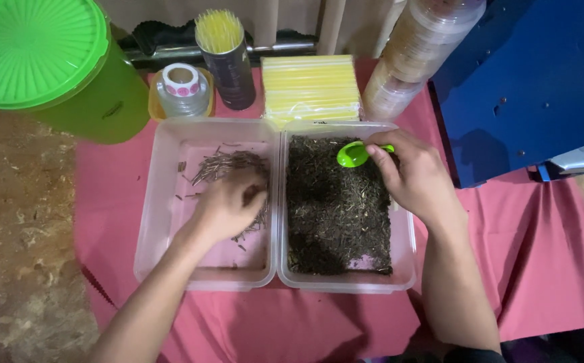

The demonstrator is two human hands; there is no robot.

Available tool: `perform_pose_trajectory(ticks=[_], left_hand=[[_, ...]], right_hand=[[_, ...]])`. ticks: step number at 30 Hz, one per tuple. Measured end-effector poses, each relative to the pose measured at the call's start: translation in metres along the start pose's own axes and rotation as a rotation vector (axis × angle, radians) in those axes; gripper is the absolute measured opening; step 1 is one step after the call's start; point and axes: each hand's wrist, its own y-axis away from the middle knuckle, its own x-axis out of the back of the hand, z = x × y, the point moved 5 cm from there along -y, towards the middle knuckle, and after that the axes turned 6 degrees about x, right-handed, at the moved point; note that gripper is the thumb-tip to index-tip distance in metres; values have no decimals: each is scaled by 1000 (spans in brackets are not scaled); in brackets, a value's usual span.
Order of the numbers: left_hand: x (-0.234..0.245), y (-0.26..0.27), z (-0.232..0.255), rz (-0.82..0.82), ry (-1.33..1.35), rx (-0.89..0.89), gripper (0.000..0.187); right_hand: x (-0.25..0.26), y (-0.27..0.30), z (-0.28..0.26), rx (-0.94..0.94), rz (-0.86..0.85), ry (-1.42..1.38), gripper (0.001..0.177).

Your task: Sorting tea leaves by hand and with a scoop to remove stems

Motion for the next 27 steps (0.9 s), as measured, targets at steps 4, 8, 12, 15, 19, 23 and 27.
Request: perform_pose_trajectory(ticks=[4,8,12,15,19,23,27], left_hand=[[-19,-22,40,-152,9,-77,17],[-39,-44,66,-102,-22,-392,13],[-39,-64,55,-121,344,-313,17],[-40,-63,52,-101,379,-322,15],[-47,-59,52,-63,252,-462,10],[-51,-59,50,20,197,-523,8],[-56,-60,48,99,222,-578,9]], right_hand=[[1,0,-7,28,-22,-23,10],[6,1,-11,16,-47,38,12],[14,6,-4,-118,-79,182,12],[13,16,21,-223,-174,305,13],[11,19,21,-392,-272,379,14],[9,20,26,-456,-307,425,15],[15,23,24,-429,-226,458,15]])
